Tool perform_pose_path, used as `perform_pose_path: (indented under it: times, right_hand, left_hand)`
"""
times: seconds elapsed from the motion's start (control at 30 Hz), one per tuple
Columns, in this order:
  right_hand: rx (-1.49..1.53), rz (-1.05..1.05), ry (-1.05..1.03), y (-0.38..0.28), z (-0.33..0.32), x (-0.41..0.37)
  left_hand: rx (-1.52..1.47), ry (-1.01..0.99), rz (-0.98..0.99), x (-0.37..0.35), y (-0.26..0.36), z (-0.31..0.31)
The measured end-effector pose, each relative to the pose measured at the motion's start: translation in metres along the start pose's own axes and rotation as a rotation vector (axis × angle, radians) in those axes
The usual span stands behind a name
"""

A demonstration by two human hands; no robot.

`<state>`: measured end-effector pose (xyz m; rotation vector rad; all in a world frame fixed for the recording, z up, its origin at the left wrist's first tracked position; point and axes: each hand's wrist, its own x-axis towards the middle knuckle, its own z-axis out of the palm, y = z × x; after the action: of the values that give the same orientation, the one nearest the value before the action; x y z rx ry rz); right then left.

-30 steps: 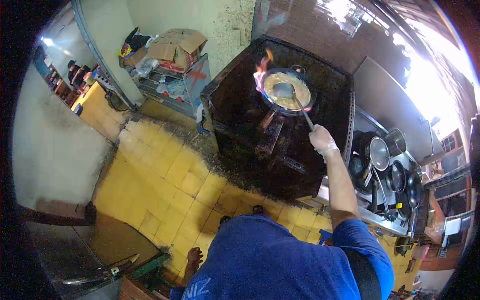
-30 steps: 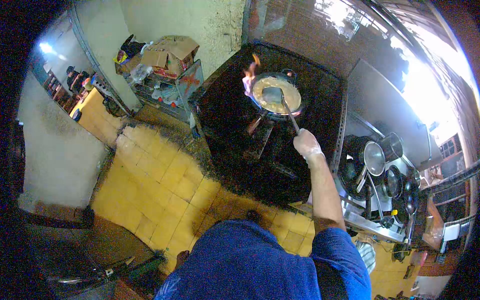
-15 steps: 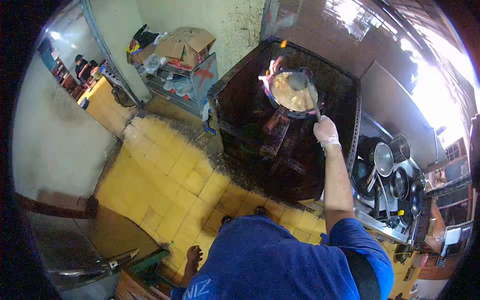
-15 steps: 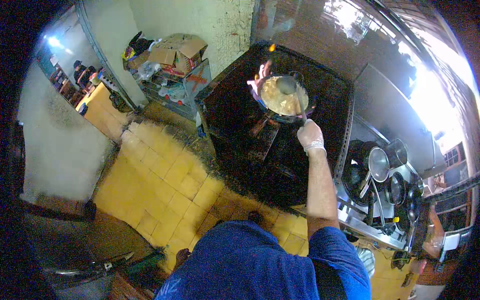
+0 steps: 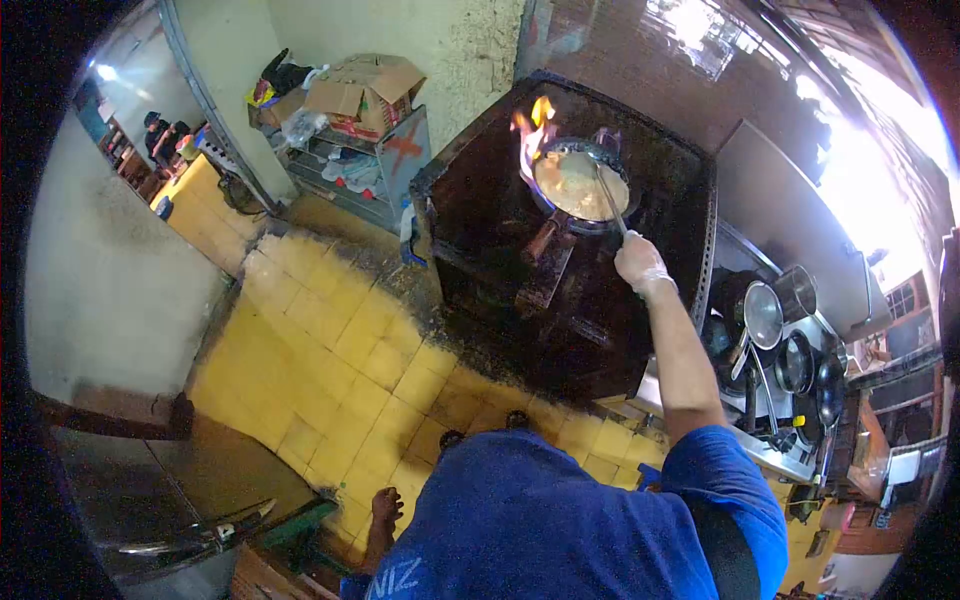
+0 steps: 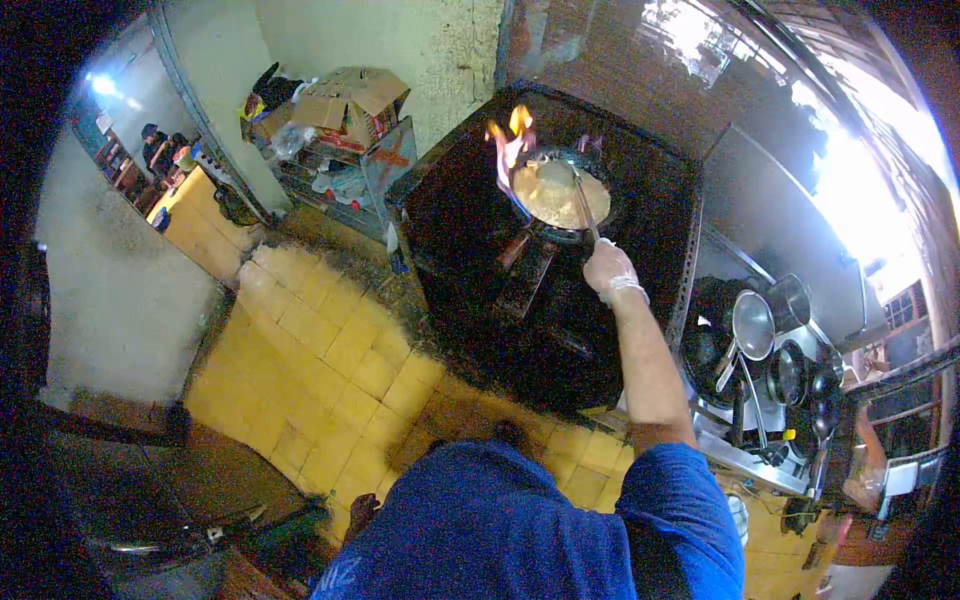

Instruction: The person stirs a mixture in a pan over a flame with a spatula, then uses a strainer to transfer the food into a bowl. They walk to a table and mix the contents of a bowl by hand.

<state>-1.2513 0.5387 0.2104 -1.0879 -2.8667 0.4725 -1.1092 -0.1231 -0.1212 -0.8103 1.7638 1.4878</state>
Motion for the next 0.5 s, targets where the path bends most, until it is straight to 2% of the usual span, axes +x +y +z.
perform_pose_path:
  times: [0.07,0.23,0.33,0.43,0.5]
  right_hand:
    - [-0.179,-0.176,0.028,0.023,-0.006,-0.001]
    - [-0.008,-0.113,0.11,0.02,-0.055,-0.037]
    - [-0.08,-0.09,0.222,0.029,-0.026,-0.021]
    - [-0.219,-0.159,0.131,0.026,-0.012,-0.022]
    - [-0.23,-0.186,0.131,0.035,-0.008,-0.022]
  left_hand:
    - [0.004,-0.039,0.002,-0.004,0.0,-0.003]
    - [0.12,-0.067,-0.005,0.0,0.0,-0.002]
    - [0.05,-0.019,-0.066,0.003,0.003,0.0]
    - [0.106,-0.021,-0.072,0.012,0.007,-0.002]
    - [-0.015,-0.038,0.042,0.01,0.006,-0.002]
